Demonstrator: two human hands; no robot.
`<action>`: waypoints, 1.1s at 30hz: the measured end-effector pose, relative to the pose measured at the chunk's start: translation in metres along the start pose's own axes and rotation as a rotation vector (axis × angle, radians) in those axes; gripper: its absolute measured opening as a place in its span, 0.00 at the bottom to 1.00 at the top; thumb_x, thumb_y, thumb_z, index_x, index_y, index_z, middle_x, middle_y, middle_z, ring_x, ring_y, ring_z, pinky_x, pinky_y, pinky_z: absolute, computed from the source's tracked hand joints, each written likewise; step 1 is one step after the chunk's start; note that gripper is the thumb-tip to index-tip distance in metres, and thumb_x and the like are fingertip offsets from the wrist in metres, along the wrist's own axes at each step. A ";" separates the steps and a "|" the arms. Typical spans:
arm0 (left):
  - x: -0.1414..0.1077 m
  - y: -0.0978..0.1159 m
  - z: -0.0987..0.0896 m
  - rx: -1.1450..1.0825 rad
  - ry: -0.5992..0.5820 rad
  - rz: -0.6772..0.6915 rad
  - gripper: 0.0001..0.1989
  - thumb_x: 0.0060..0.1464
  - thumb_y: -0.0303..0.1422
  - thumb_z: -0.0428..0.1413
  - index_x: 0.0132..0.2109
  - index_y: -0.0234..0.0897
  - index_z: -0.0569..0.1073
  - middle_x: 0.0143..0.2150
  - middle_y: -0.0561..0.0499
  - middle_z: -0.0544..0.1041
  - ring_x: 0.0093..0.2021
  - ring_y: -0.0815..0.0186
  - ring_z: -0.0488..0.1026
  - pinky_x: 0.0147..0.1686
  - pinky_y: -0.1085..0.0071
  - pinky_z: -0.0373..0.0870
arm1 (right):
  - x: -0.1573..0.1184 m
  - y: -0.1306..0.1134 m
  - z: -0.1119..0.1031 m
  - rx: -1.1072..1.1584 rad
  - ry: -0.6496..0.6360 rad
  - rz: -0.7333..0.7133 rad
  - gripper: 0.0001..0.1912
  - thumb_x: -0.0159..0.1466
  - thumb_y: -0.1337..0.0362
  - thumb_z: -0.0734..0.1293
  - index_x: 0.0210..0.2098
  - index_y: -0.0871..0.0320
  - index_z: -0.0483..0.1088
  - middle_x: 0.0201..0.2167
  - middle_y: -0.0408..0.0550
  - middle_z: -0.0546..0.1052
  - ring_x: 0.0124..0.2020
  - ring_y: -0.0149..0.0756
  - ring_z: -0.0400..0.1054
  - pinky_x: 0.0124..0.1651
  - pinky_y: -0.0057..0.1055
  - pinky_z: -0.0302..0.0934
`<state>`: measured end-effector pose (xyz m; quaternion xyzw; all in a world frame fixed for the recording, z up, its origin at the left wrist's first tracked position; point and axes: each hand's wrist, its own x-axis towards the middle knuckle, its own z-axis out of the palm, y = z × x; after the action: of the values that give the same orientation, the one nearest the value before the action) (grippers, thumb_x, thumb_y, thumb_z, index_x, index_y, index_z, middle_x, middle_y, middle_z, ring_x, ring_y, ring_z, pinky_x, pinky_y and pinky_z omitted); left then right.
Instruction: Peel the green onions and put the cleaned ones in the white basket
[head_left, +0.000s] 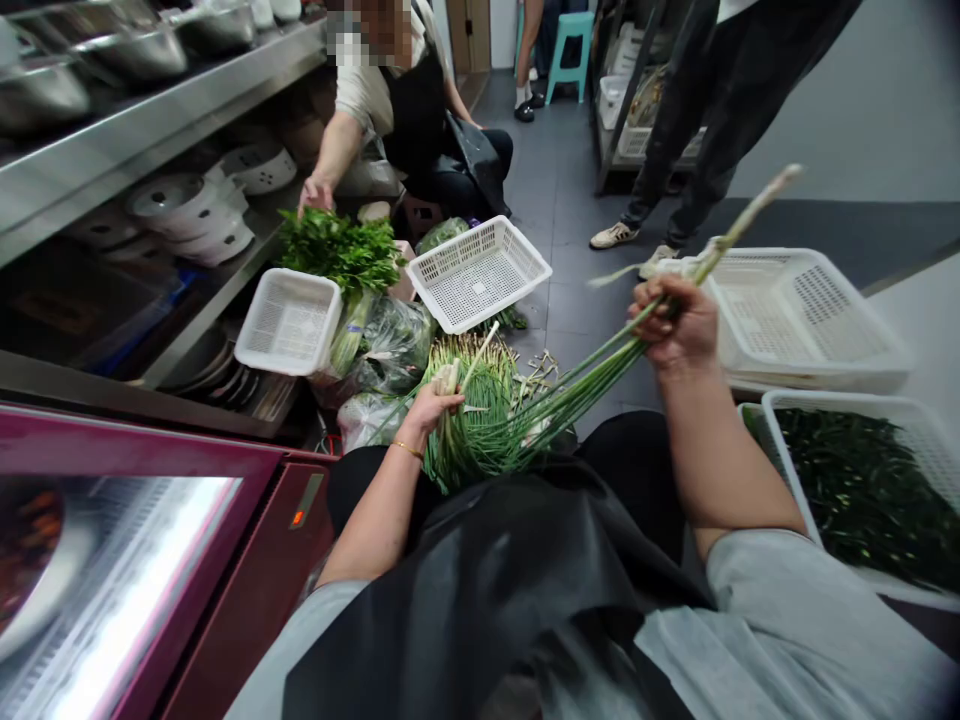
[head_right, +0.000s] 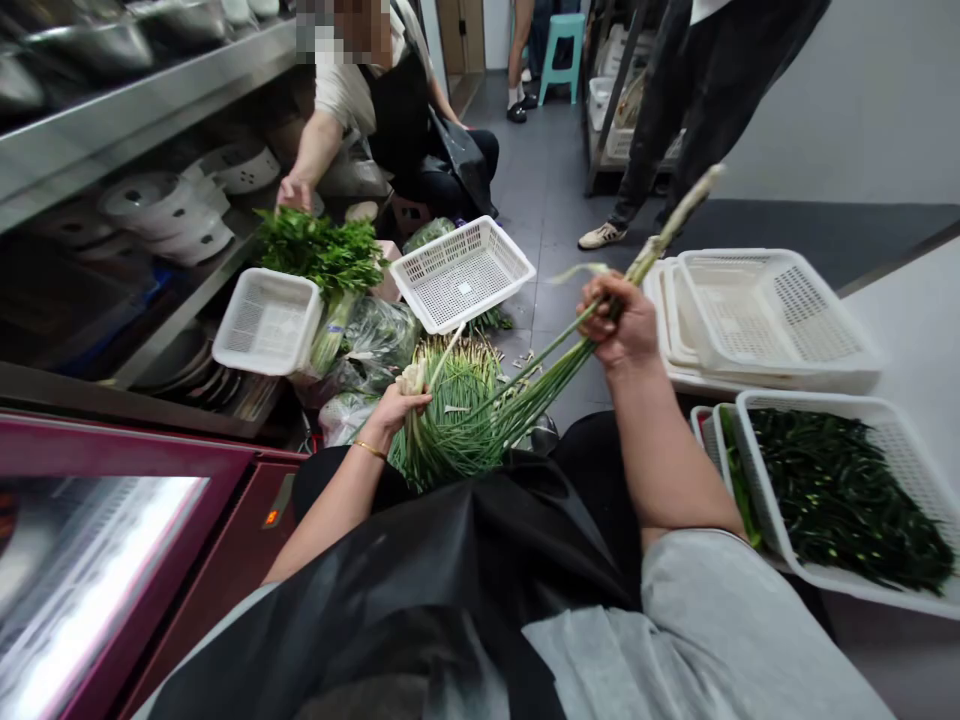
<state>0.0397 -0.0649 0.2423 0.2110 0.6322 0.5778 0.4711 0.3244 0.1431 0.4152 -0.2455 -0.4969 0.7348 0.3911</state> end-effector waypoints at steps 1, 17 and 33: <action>0.001 -0.002 -0.001 0.000 0.021 -0.002 0.18 0.25 0.29 0.70 0.28 0.31 0.73 0.22 0.54 0.70 0.20 0.73 0.64 0.19 0.75 0.61 | 0.004 0.000 -0.008 -0.071 0.045 0.021 0.13 0.61 0.59 0.66 0.23 0.56 0.63 0.15 0.36 0.57 0.13 0.18 0.39 0.16 0.20 0.33; -0.026 0.038 0.044 -0.063 -0.195 0.112 0.22 0.31 0.33 0.71 0.38 0.31 0.76 0.27 0.51 0.75 0.22 0.71 0.66 0.21 0.74 0.61 | 0.019 0.131 0.111 -0.339 -0.253 0.225 0.17 0.55 0.53 0.73 0.26 0.60 0.68 0.14 0.41 0.70 0.10 0.21 0.52 0.12 0.22 0.43; -0.034 0.048 0.061 -0.173 -0.056 0.157 0.20 0.32 0.33 0.71 0.35 0.31 0.77 0.32 0.47 0.79 0.33 0.62 0.75 0.31 0.70 0.69 | 0.014 0.132 0.117 0.264 -0.188 0.181 0.10 0.60 0.63 0.67 0.41 0.55 0.70 0.40 0.48 0.79 0.43 0.36 0.74 0.42 0.32 0.69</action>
<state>0.0936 -0.0487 0.3056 0.2348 0.5481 0.6591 0.4583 0.1855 0.0652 0.3392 -0.1660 -0.4064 0.8454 0.3042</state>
